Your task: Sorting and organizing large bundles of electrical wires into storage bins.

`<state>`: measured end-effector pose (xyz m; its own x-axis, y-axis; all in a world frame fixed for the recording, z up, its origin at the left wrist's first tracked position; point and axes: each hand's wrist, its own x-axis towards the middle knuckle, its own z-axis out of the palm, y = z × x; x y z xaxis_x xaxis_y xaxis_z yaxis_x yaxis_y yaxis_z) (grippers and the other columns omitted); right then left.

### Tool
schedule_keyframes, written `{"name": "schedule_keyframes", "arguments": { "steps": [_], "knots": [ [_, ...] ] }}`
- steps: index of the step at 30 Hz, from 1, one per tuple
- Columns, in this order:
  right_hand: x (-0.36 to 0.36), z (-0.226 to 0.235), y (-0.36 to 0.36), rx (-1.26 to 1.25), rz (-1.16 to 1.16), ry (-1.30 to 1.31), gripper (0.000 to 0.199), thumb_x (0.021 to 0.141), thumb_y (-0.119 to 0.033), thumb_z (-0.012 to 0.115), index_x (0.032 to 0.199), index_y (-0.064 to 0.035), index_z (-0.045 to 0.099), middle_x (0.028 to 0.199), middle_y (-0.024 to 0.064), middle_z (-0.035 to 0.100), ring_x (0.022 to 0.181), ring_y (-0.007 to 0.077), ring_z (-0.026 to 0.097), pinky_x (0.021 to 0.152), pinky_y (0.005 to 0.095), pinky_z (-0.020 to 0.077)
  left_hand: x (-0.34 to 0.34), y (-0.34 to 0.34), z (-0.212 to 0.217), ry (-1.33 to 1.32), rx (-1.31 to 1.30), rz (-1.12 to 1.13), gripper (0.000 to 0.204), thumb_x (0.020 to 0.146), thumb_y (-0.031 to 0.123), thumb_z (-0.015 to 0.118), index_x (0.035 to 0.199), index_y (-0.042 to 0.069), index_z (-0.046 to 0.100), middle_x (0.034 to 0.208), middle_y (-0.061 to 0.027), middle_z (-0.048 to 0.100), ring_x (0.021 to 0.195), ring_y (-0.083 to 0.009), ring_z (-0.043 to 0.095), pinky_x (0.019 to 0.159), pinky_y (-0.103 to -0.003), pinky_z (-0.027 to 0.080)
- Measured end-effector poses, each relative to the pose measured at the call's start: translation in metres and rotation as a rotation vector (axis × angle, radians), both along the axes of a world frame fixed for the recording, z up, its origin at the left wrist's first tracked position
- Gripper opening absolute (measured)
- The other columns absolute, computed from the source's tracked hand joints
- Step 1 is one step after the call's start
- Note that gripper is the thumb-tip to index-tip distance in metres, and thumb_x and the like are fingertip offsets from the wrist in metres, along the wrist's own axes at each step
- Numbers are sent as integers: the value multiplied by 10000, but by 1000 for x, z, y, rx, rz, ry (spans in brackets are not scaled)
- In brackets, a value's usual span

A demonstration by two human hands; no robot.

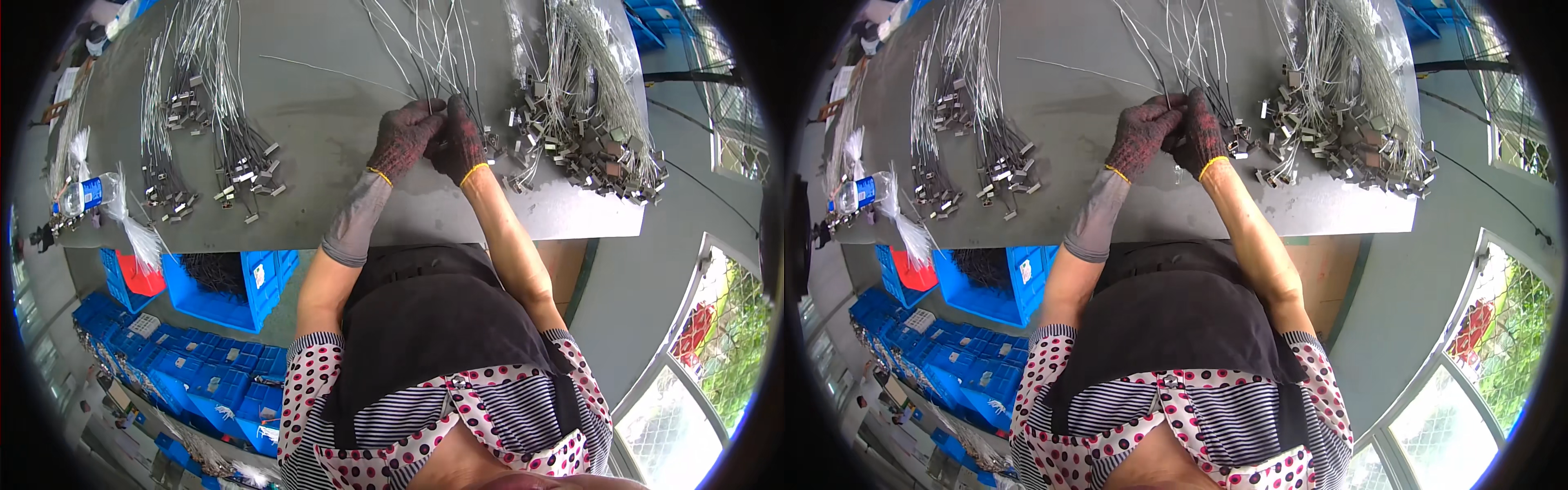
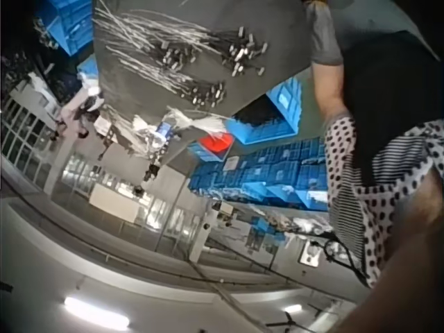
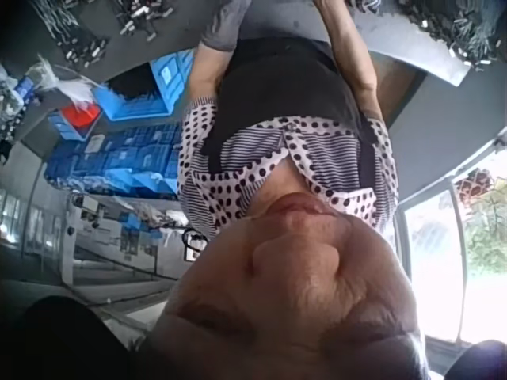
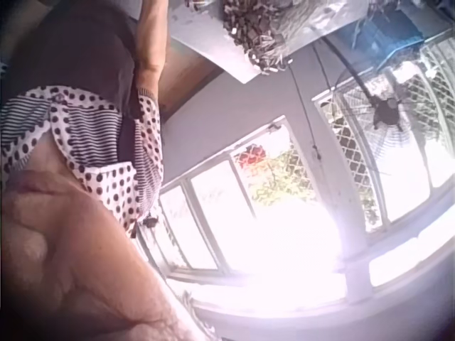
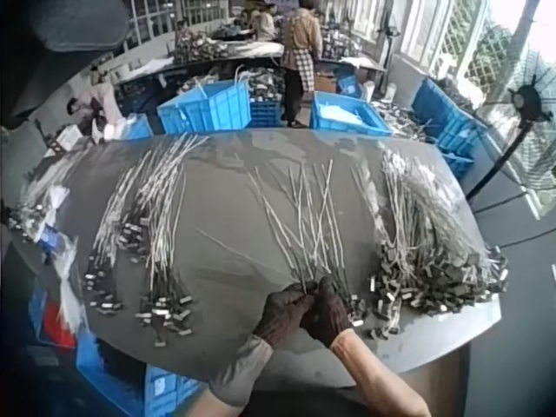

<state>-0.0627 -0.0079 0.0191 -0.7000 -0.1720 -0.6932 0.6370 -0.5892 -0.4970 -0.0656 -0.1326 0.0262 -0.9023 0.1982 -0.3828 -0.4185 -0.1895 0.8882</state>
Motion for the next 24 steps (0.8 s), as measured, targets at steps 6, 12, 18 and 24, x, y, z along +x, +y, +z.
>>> {"name": "schedule_keyframes", "arguments": {
  "steps": [6,12,18,24],
  "knots": [
    [-9,-13,51,1111,205,489,427,959,-359,560,1197,-5,581,990,163,685,876,242,667,777,344,524,-2,2,-42,553,-893,45,262,817,263,643,966,62,723,1008,-112,690,910,-318,665,788,-426,547],
    [-39,-35,76,1846,982,596,500,869,-441,622,1176,-48,587,1135,253,628,1007,408,631,843,474,518,8,16,-52,289,-1471,-554,296,863,372,582,965,116,689,1106,-65,598,1084,-253,521,926,-463,416],
    [-65,-27,9,1810,932,357,903,657,-604,758,1211,56,486,1110,272,631,1058,392,632,897,455,518,14,25,-73,747,-1631,-144,218,826,351,601,888,156,674,1080,-27,597,1139,-239,480,988,-514,345],
    [-68,-35,-22,1736,1052,321,762,650,-492,781,1181,1,548,1153,223,620,1100,355,615,915,444,511,39,-63,-85,523,-985,294,275,832,231,625,1075,107,661,1175,-67,632,1193,-307,523,1003,-412,431]
  ]
}}
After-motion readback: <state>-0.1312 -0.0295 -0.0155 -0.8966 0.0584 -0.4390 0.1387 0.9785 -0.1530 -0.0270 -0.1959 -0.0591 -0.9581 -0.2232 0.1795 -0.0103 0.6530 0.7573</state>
